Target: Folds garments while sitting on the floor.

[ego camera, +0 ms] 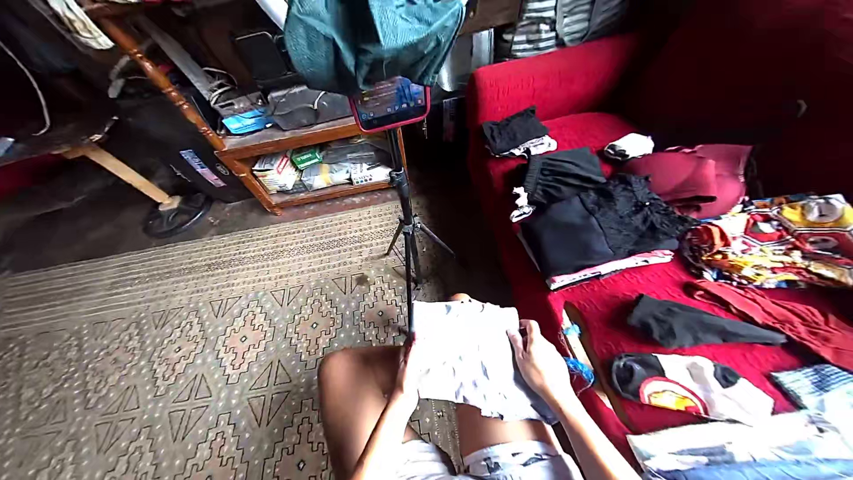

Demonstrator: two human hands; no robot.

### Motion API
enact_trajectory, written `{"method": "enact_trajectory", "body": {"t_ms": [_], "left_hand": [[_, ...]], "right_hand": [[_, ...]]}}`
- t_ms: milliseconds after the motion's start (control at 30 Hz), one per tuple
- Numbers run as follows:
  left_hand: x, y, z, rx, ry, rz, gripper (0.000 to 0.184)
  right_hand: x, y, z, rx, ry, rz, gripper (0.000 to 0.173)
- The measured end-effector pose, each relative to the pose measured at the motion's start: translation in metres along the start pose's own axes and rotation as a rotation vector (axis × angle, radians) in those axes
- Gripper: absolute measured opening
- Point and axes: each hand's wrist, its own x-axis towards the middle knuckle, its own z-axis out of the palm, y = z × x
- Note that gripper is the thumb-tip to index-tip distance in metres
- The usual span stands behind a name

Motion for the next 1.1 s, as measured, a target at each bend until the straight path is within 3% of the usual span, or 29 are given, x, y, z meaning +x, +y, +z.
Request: {"method": "enact_trajectory", "body": {"t_ms": [133, 233, 333, 433, 500, 600, 667, 733, 800, 900, 1000, 1067, 1100], "left_hand": [[-0.003, -0.009, 0.001, -0.040, 0.049, -0.067, 0.053], [-0.005, -0.014, 0.002, 0.001, 0.044, -0.062, 0.053], [-0.003, -0.018, -0.004, 0.031, 0.071, -0.008, 0.048], [0.008, -0.041, -0.030, 0.180, 0.043, 0.111, 0.048], [0.002, -0.050, -0.050, 0.249, -0.048, 0.286, 0.071], [-0.016, -0.013, -0.063, 0.266, -0.224, 0.666, 0.118], [-0.034, 0.022, -0.067, 0.240, -0.314, 0.775, 0.125], [-0.039, 0.048, -0.080, 0.209, -0.407, 0.801, 0.109], [-0.046, 0.065, -0.096, 0.209, -0.466, 0.749, 0.073], [-0.073, 0.086, -0.108, 0.307, -0.452, 0.736, 0.060], [-0.083, 0.091, -0.094, 0.233, -0.427, 0.733, 0.036], [-0.088, 0.113, -0.063, 0.076, -0.478, 0.522, 0.014], [-0.092, 0.128, -0.050, 0.050, -0.411, 0.355, 0.011]], "right_hand": [[0.010, 0.013, 0.005, 0.225, -0.177, 0.079, 0.064], [0.010, 0.015, 0.004, 0.313, -0.217, 0.052, 0.060], [0.000, 0.007, -0.010, 0.564, -0.193, -0.040, 0.046], [-0.019, -0.016, -0.029, 0.700, -0.212, -0.253, 0.046], [-0.030, -0.037, -0.033, 0.616, -0.241, -0.465, 0.045], [-0.045, -0.077, -0.038, 0.428, -0.344, -0.874, 0.041], [-0.062, -0.101, -0.038, 0.407, -0.484, -1.064, 0.036], [-0.072, -0.121, -0.040, 0.401, -0.613, -1.187, 0.032], [-0.077, -0.130, -0.043, 0.411, -0.692, -1.239, 0.029], [-0.078, -0.130, -0.045, 0.475, -0.760, -1.205, 0.030], [-0.070, -0.115, -0.037, 0.858, -1.075, -0.968, 0.028], [-0.064, -0.104, -0.016, 1.300, -1.293, -0.716, 0.034], [-0.062, -0.102, -0.003, 1.428, -1.303, -0.632, 0.041]]}}
